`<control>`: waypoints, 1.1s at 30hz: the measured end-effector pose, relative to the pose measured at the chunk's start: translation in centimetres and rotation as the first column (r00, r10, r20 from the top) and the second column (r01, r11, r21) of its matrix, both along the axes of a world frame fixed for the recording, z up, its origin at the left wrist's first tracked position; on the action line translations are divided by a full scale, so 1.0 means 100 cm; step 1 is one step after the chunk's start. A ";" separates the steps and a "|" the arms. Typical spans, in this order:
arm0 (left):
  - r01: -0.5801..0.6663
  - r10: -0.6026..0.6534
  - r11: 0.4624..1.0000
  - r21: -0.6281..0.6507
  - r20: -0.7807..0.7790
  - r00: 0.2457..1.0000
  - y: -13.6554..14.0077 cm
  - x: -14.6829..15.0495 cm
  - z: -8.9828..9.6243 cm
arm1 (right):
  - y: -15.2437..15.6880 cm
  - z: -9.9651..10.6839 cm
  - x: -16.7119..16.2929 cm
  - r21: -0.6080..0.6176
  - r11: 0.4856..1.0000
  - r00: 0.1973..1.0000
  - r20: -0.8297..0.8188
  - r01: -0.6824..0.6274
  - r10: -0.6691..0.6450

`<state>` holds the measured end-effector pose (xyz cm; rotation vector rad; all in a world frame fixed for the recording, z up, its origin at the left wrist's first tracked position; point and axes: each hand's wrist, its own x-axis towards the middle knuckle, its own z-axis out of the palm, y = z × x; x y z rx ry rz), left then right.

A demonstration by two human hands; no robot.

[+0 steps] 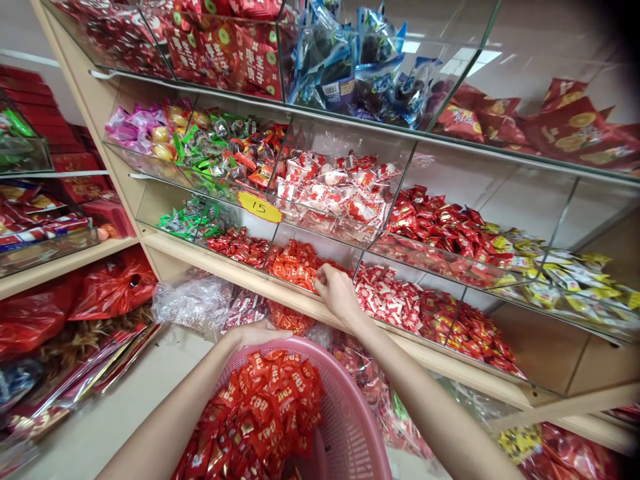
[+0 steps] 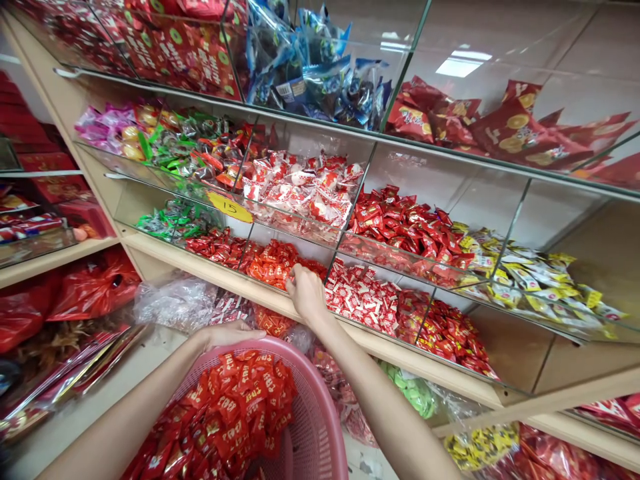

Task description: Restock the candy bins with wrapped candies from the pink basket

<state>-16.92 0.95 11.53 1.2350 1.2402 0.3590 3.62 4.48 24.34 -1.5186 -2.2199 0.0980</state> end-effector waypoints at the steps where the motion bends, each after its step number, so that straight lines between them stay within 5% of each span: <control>1: 0.004 -0.004 1.000 0.000 -0.009 1.000 0.000 -0.001 -0.001 | 0.012 0.001 -0.002 -0.028 0.999 0.998 0.044 0.042 -0.041; 6: 0.007 -0.007 1.000 -0.008 -0.005 1.000 -0.001 -0.001 0.005 | 0.045 -0.006 -0.013 -0.290 0.944 0.977 0.188 0.155 -0.102; 10: -0.008 0.008 1.000 -0.023 -0.031 0.999 -0.003 0.002 0.014 | 0.052 -0.010 -0.015 -0.378 0.913 0.981 0.167 0.156 -0.098; 27: -0.016 0.015 0.999 -0.034 -0.017 1.000 -0.002 0.003 0.014 | 0.060 -0.023 -0.010 -0.381 0.921 0.997 0.050 0.074 -0.059; 33: 0.004 -0.005 1.000 -0.020 -0.046 0.999 -0.003 0.003 0.016 | 0.047 -0.003 -0.005 -0.285 0.957 0.994 -0.106 -0.057 0.028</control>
